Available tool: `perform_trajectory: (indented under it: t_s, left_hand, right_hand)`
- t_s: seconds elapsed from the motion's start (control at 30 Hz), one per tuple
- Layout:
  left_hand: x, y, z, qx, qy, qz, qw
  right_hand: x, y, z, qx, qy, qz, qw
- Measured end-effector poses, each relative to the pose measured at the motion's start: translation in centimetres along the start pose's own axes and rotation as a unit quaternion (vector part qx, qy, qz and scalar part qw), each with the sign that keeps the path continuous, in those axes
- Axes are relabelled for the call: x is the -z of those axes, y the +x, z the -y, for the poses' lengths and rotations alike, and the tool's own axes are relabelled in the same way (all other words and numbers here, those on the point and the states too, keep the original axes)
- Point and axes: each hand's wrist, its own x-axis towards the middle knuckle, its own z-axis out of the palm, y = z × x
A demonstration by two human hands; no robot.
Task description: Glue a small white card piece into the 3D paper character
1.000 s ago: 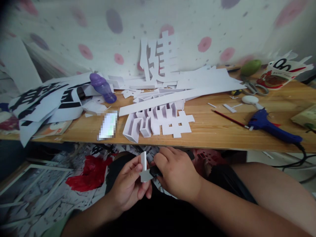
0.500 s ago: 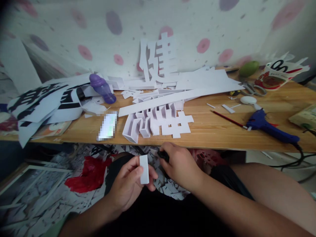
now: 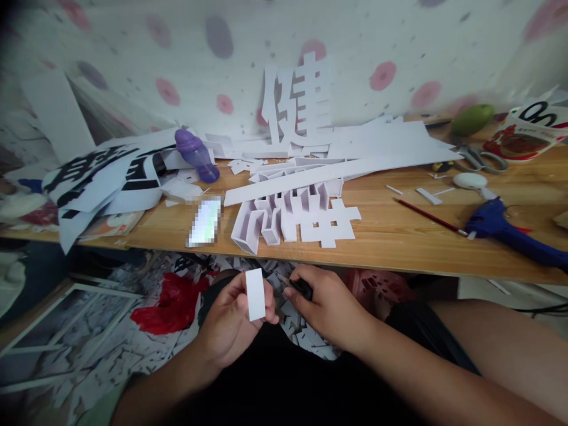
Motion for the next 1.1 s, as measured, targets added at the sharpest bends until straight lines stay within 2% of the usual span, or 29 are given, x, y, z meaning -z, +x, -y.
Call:
perform_trajectory:
  t_s: [0.23, 0.53, 0.67, 0.87, 1.1]
  left_hand:
    - [0.1, 0.2, 0.1, 0.003, -0.026, 0.01, 1.0]
    - [0.1, 0.4, 0.1, 0.036, -0.033, -0.009, 0.999]
    - [0.3, 0.4, 0.4, 0.06, -0.026, -0.039, 0.997]
    - [-0.4, 0.5, 1.0, 0.067, -0.033, -0.106, 0.992]
    - [-1.1, 0.3, 1.2, 0.117, -0.059, -0.103, 0.986]
  right_hand:
    - [-0.1, 0.0, 0.1, -0.006, 0.036, 0.029, 0.999]
    - [-0.3, 0.1, -0.3, 0.05, -0.031, 0.001, 0.998]
    - [-0.2, 0.1, -0.5, 0.096, -0.078, -0.008, 0.992]
    - [-0.3, -0.1, -0.3, 0.138, -0.221, -0.017, 0.965]
    - [-0.5, -0.3, -0.4, 0.198, -0.327, -0.057, 0.922]
